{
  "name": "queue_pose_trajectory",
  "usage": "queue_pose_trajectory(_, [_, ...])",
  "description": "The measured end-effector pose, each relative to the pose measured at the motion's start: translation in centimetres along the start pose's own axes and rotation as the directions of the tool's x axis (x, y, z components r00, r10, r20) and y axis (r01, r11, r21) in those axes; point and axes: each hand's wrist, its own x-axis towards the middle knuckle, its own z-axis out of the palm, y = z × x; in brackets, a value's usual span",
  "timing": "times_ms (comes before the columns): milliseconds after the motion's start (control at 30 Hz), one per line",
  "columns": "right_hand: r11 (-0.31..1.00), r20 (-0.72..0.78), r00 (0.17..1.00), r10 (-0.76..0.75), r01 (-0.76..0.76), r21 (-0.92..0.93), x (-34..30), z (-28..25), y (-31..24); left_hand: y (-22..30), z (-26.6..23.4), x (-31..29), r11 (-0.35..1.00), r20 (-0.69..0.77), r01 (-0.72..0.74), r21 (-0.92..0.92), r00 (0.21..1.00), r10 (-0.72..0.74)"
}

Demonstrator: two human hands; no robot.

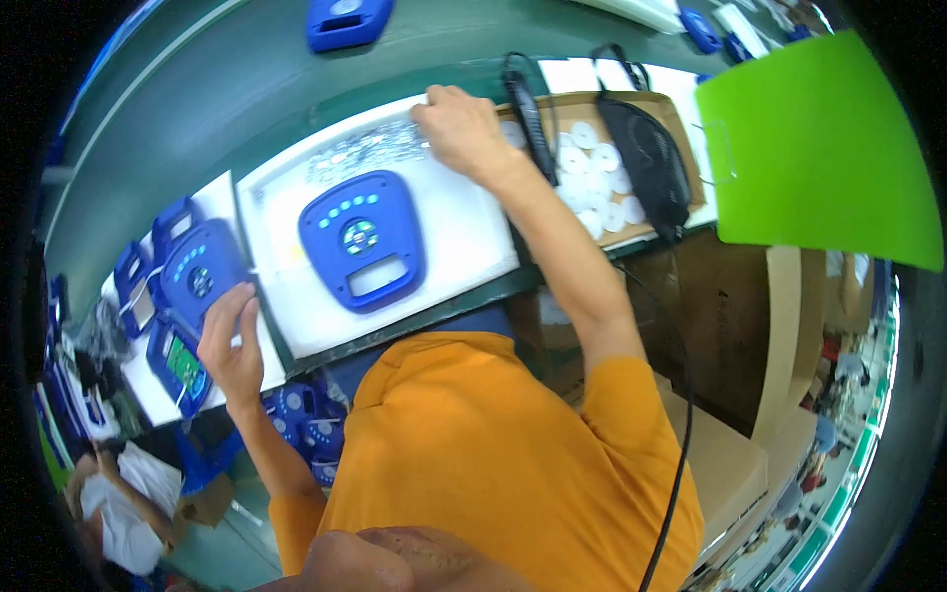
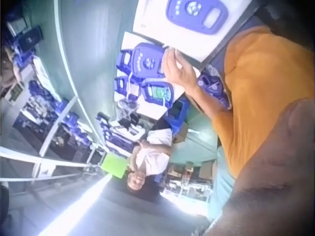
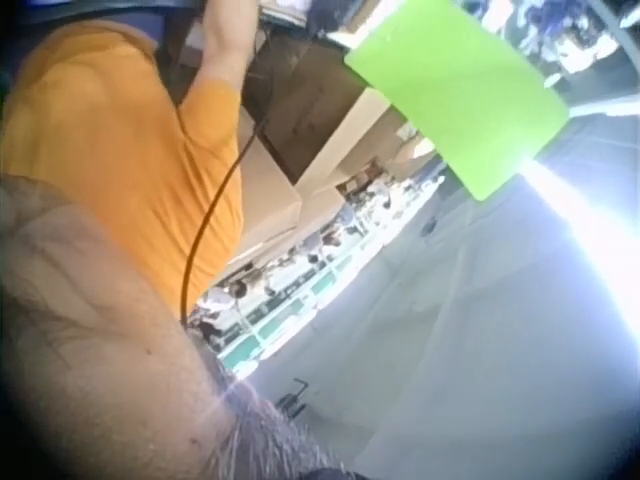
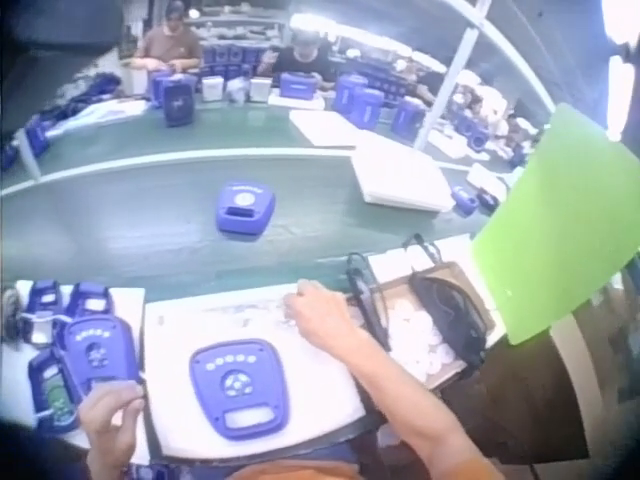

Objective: Assembling blue electronic device housings by placing components inside and using an electric screwdriver to secure them.

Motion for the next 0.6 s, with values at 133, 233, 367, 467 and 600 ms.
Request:
queue_pose_trajectory(133, [0.994,0.014,0.994,-0.112,0.112,-0.007,0.1,-0.9,0.2,-1.1,0.2,1.6,0.999,-0.025,-0.031,-0.013,0.999,0.031])
queue_pose_trajectory(233, [0.994,0.044,0.997,-0.062,0.058,0.093,0.2,-1.6,0.0,-1.9,0.7,3.5,0.999,0.011,-0.024,0.035,1.000,0.024])
queue_pose_trajectory(367, [0.993,0.039,0.997,-0.063,0.059,0.105,0.2,-1.6,0.2,-3.8,2.5,6.3,0.988,0.025,-0.075,0.135,0.997,0.073])
queue_pose_trajectory(467, [0.993,0.050,0.997,-0.063,0.058,0.104,0.1,-1.7,0.3,-5.2,4.3,8.6,0.938,0.028,-0.213,0.274,0.977,0.214])
queue_pose_trajectory(600, [0.993,0.062,0.998,-0.029,0.022,0.113,-0.1,-1.9,0.8,-6.1,6.4,10.4,0.904,0.131,-0.288,0.316,0.957,0.259])
